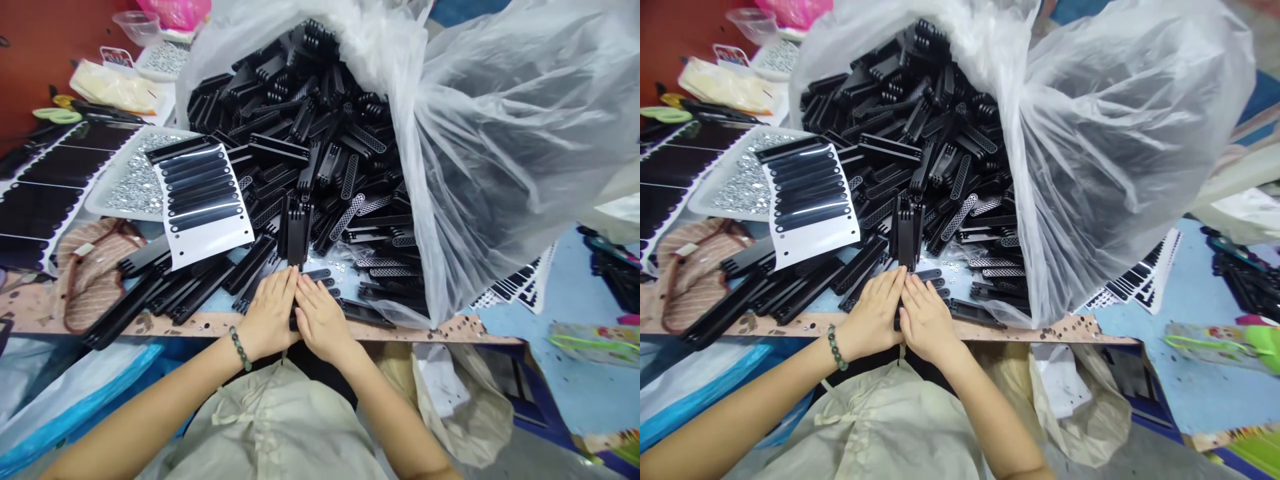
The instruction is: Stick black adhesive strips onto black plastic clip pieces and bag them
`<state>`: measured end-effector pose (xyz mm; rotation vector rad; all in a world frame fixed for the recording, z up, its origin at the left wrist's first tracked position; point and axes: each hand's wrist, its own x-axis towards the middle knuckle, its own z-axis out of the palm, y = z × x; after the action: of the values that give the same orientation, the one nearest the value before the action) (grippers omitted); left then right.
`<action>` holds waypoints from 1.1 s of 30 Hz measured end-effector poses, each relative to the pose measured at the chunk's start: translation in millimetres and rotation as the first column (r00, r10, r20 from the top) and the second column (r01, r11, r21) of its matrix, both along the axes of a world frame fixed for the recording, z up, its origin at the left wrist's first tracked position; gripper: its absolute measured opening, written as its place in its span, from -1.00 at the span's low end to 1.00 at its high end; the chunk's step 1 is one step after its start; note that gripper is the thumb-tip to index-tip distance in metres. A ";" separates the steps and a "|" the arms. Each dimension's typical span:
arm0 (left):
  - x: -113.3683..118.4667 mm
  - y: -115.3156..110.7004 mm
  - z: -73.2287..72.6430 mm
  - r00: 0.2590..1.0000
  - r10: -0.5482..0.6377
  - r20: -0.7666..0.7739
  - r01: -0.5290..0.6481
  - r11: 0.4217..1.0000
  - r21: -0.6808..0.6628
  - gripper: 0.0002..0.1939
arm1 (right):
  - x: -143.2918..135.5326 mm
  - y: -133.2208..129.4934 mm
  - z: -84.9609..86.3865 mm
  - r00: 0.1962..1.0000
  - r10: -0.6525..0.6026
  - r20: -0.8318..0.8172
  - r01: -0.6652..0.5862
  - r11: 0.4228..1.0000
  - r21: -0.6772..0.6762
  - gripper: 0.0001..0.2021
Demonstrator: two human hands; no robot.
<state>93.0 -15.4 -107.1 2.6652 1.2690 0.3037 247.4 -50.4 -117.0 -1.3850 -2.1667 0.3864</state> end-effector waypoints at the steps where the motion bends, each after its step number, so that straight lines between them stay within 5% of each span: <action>1: 0.7 0.7 2.1 1.000 -0.006 -0.014 0.006 1.000 -0.006 -0.08 | 6.5 -1.8 2.7 0.997 0.019 -0.081 -0.019 1.000 -0.004 -0.61; 6: 9.9 9.1 11.2 0.997 -0.025 -0.078 0.021 0.999 -0.049 -0.03 | 40.5 -17.0 6.9 0.847 -0.185 -0.499 0.250 0.966 0.066 -0.69; 11: 11.5 2.4 16.3 1.000 0.005 0.008 -0.004 0.992 -0.124 0.04 | 49.5 -29.4 4.8 0.772 -0.215 -0.598 0.342 0.934 0.105 -0.75; 16: -67.2 -47.0 45.1 0.936 0.169 0.309 -0.077 0.954 -0.290 0.21 | 38.8 -34.0 -1.8 0.757 -0.176 -0.629 0.346 0.925 0.158 -0.78; 18: -118.6 -79.2 56.2 0.806 0.369 0.464 -0.183 0.899 -0.397 0.11 | 26.4 -36.2 -9.0 0.769 -0.100 -0.632 0.231 0.964 0.129 -0.78; 19: -145.2 -93.8 59.4 0.665 0.499 0.556 -0.255 0.851 -0.459 0.03 | 16.6 -37.2 -13.0 0.784 -0.027 -0.620 0.127 0.985 0.118 -0.78; 21: -194.9 -113.8 59.6 0.194 0.624 0.757 -0.347 0.765 -0.542 -0.15 | -11.9 -38.3 -20.4 0.791 0.159 -0.590 -0.134 0.987 0.086 -0.76; 23: -233.7 -119.0 52.5 -0.214 0.625 0.751 -0.356 0.666 -0.656 -0.33 | -51.5 -37.4 -26.0 0.743 0.313 -0.592 -0.385 0.923 0.005 -0.72; 25: -258.0 -114.0 40.4 -0.433 0.608 0.665 -0.366 0.556 -0.746 -0.45 | -98.5 -34.5 -31.0 0.686 0.375 -0.623 -0.577 0.803 -0.151 -0.70; 27: -269.2 -108.1 25.0 -0.491 0.624 0.608 -0.395 0.463 -0.794 -0.50 | -147.3 -29.3 -38.0 0.678 0.286 -0.677 -0.643 0.678 -0.357 -0.69; 30: -272.2 -113.9 -2.1 -0.458 0.682 0.570 -0.441 0.383 -0.812 -0.43 | -213.9 -16.0 -55.1 0.739 -0.144 -0.658 -0.546 0.444 -0.710 -0.51; 33: -272.1 -137.3 -27.0 -0.402 0.757 0.515 -0.504 0.286 -0.815 -0.29 | -265.4 3.9 -75.6 0.740 -0.287 -0.609 -0.502 0.367 -0.783 -0.39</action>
<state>-179.1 -152.7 -134.1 0.4163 1.8613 1.5490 -18.0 -46.5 -192.6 -1.1942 -1.3022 2.1273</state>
